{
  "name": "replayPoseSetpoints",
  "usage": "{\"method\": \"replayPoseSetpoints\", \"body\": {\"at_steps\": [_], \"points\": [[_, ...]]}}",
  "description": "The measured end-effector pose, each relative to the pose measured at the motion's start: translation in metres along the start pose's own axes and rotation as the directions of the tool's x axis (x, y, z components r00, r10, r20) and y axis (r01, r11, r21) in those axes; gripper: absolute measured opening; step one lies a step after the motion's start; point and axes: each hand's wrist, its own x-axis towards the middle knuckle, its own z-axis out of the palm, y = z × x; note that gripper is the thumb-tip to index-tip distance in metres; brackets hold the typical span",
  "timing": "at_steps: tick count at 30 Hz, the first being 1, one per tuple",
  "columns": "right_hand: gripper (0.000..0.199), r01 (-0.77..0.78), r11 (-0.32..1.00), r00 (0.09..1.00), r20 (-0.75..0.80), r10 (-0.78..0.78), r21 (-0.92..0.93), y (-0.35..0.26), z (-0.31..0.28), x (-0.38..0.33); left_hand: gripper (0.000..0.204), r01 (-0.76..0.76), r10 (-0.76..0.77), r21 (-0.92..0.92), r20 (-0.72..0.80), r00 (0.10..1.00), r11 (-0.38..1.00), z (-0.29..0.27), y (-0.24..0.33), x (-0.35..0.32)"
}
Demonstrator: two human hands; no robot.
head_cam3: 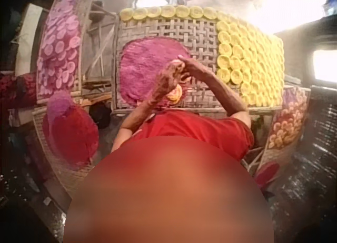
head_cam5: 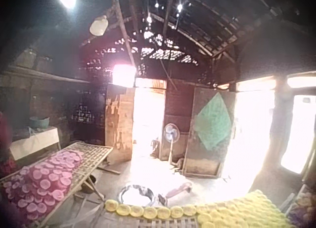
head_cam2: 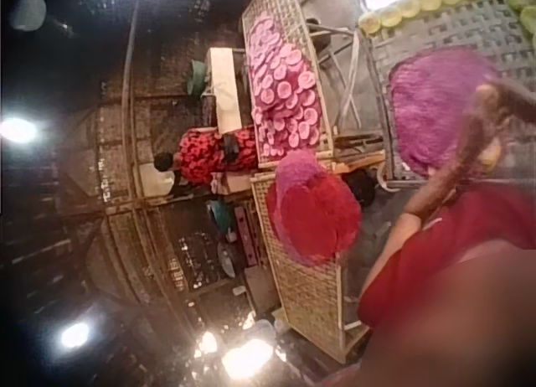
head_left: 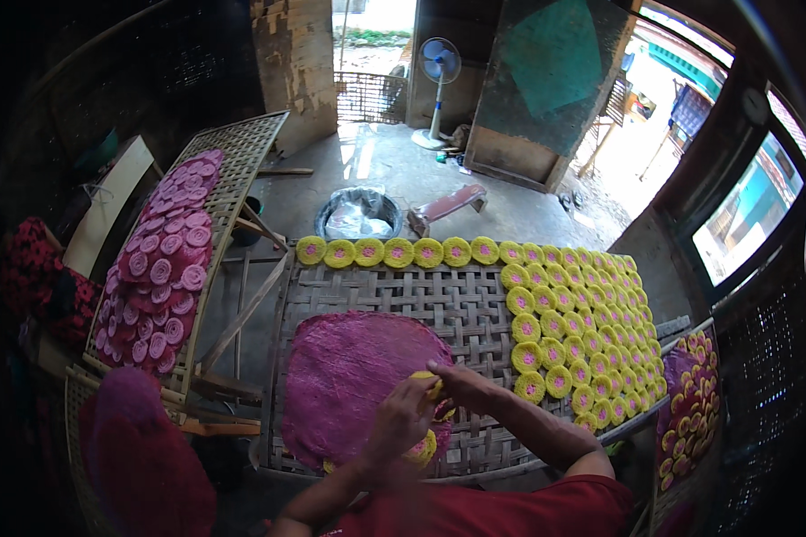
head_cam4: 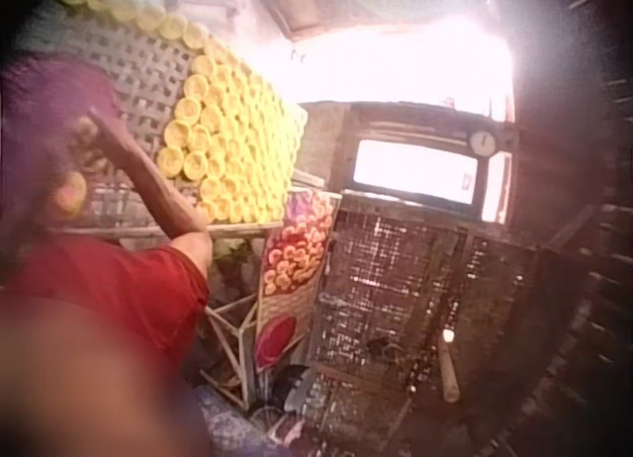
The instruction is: The person repeatedly picks up small yellow circular items and places them onto a large pink circular mat on a woven bamboo table. They arrange the yellow circles in rows and occasionally adjust their positions. Another person is visible in the background working at a separate table.
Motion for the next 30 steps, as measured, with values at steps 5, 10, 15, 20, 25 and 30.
{"method": "replayPoseSetpoints", "body": {"at_steps": [5,10,15,20,25,30], "points": [[0.034,0.431,0.900,0.869,-0.238,-0.433,-0.062,-0.018,-0.087,0.018,0.062,-0.140,0.135,0.220,0.038,0.990,0.965,0.042,-0.021,0.019],[0.030,0.339,0.737,0.593,-0.476,-0.650,-0.584,-0.067,-0.173,0.066,0.058,-0.043,-0.084,0.512,0.222,0.971,0.858,0.053,-0.048,0.003],[0.031,-0.074,0.438,0.472,-0.418,-0.776,-0.896,-0.086,-0.219,0.100,0.046,-0.052,-0.036,0.440,0.188,0.982,0.896,0.052,-0.039,-0.010],[0.041,-0.230,0.242,0.370,-0.315,-0.874,-0.943,-0.086,-0.228,0.095,0.040,0.082,-0.154,0.351,0.184,0.971,0.933,0.055,-0.022,-0.009],[0.051,-0.041,0.372,0.333,-0.364,-0.870,-0.927,-0.064,-0.173,0.046,0.043,-0.053,0.047,0.266,0.030,0.998,0.963,0.059,-0.018,0.000],[0.062,0.036,0.900,0.959,-0.239,-0.153,-0.434,0.007,-0.081,-0.031,0.044,0.133,-0.140,0.089,0.077,0.987,0.987,0.054,0.005,0.002]]}}
